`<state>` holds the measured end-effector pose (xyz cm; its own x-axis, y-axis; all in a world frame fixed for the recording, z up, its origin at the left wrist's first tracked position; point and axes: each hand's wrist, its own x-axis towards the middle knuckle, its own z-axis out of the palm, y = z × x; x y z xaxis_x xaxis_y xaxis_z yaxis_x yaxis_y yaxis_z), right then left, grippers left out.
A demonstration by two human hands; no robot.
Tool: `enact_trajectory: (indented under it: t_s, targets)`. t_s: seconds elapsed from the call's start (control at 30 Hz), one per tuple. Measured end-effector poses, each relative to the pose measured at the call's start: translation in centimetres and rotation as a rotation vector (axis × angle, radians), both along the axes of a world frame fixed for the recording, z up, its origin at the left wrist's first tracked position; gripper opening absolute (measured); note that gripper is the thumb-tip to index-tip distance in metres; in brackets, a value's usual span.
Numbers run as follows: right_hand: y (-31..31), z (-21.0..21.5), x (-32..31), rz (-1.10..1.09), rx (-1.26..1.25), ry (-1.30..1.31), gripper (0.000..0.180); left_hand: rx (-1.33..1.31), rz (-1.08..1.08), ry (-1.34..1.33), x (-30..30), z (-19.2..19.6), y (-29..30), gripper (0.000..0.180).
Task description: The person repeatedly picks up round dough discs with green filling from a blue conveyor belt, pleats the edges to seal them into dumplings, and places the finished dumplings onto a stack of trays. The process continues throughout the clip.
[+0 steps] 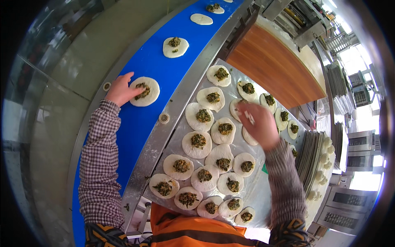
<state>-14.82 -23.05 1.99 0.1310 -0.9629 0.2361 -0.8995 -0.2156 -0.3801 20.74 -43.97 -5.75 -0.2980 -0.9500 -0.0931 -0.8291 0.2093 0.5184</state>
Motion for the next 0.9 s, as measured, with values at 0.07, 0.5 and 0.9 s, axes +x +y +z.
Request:
enact_trajectory:
  t_s: [0.07,0.5,0.9]
  targets:
    - [-8.9,-0.5,1.7,0.13,-0.132,0.018,0.026,0.17,-0.08,-0.015,1.7,0.5,-0.1,0.077]
    - [-25.0,-5.5,12.5,0.319,0.486,-0.023,0.044,0.407,-0.207,0.044,8.9,2.5,7.8,0.051]
    - [-23.9,-8.6,21.8,0.354,0.882,0.184,0.066,0.673,0.759,1.75,20.5,-3.3,22.7,0.054]
